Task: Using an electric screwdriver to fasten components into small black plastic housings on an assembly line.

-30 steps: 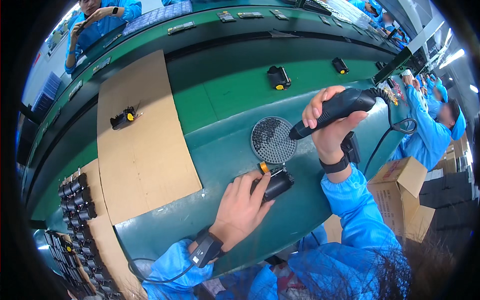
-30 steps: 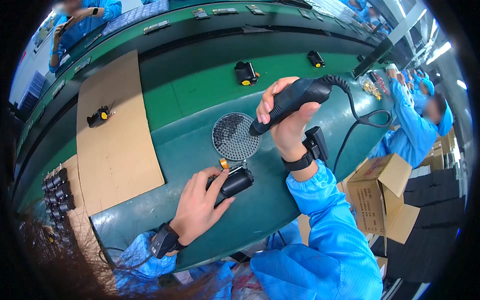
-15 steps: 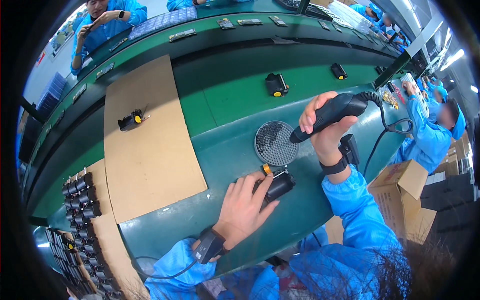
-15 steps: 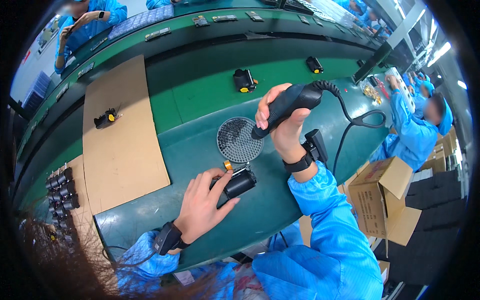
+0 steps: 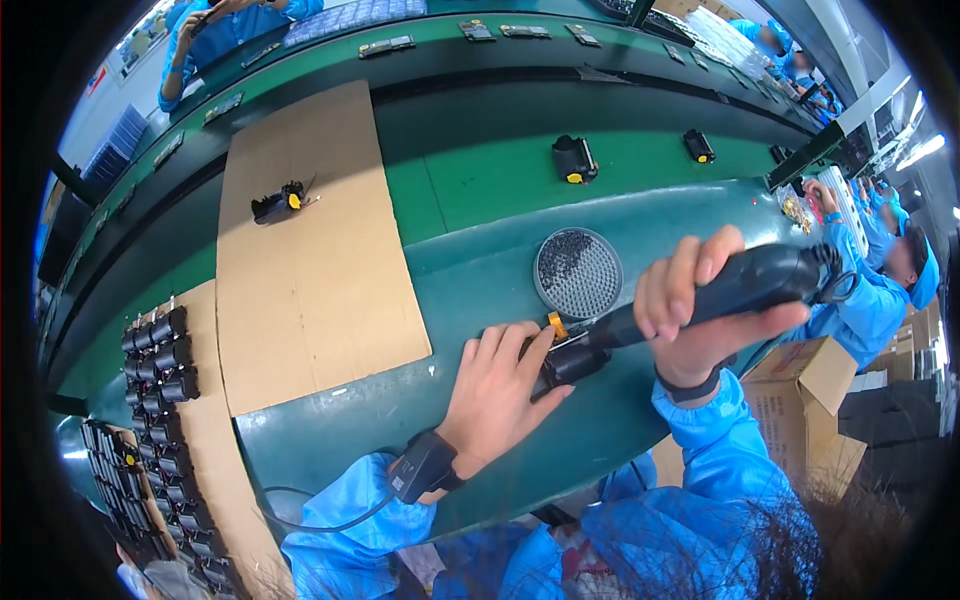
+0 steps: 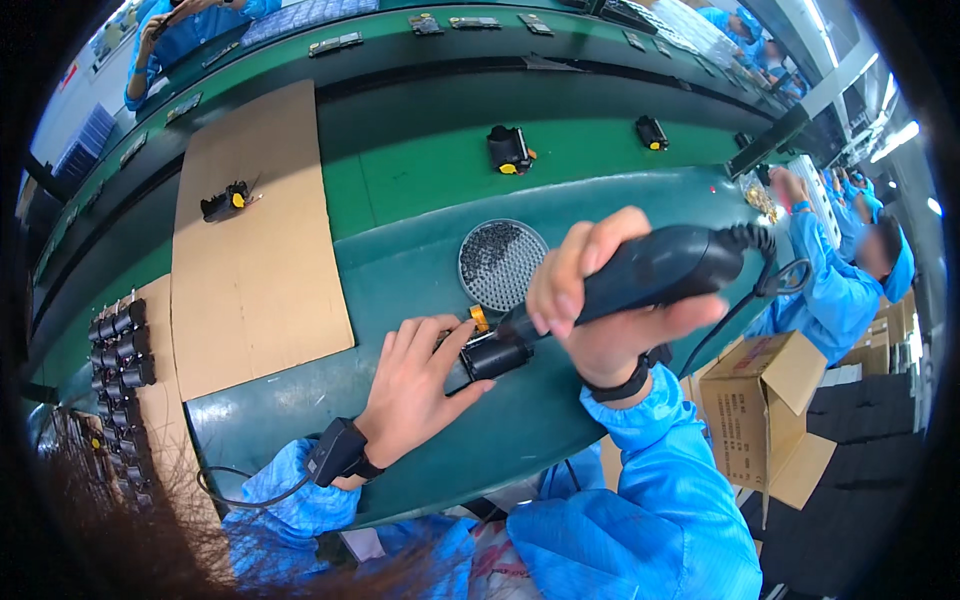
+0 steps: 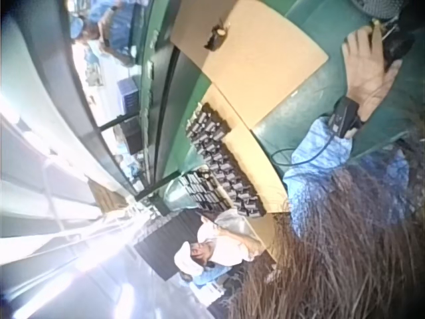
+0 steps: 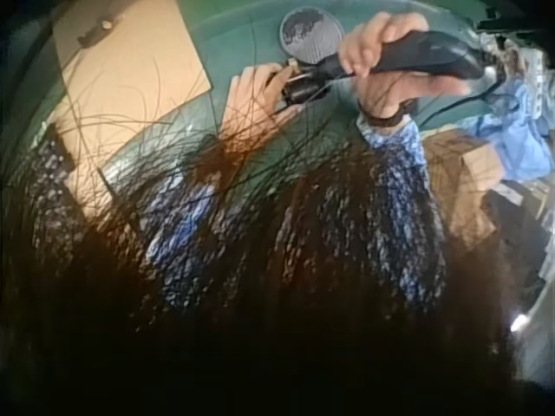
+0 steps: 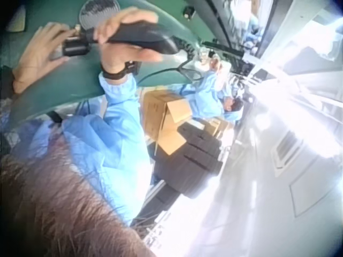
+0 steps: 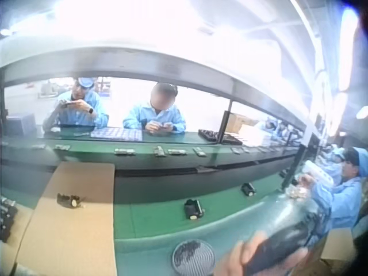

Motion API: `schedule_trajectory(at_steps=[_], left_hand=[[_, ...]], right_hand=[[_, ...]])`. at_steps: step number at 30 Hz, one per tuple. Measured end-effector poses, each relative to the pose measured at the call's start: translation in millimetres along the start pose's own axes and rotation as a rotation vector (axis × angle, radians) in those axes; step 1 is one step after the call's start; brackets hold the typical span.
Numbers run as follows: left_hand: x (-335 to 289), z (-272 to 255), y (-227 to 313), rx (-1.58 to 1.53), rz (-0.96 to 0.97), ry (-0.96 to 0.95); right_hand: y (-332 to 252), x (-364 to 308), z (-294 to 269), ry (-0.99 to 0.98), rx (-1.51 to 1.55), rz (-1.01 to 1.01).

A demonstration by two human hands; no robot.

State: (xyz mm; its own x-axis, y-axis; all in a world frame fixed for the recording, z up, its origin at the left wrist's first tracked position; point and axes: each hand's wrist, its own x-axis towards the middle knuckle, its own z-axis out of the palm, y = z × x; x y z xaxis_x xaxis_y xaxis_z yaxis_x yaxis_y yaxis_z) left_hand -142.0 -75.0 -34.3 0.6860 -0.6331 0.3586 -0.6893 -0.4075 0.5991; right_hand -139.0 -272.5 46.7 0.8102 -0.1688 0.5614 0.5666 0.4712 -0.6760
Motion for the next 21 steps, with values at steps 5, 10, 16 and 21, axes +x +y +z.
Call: schedule_trajectory(at_steps=[5, 10, 16, 21], left_hand=[[2.1, -1.8, 1.9, -0.025, 0.002, -0.007], [0.2, -1.1, 0.1, -0.027, 0.003, -0.004], [-0.1, -1.3, 0.0, -0.022, -0.009, -0.01], [0.3, -0.2, -0.2, -0.018, -0.002, -0.003]], right_hand=[[12.9, -12.2, 4.2, -0.192, 0.049, -0.029], [20.4, -16.6, 5.7, -0.211, 0.055, -0.007], [24.2, -18.0, 4.5, -0.202, 0.028, 0.043], [27.4, -21.2, 2.0, -0.204, -0.002, 0.067]])
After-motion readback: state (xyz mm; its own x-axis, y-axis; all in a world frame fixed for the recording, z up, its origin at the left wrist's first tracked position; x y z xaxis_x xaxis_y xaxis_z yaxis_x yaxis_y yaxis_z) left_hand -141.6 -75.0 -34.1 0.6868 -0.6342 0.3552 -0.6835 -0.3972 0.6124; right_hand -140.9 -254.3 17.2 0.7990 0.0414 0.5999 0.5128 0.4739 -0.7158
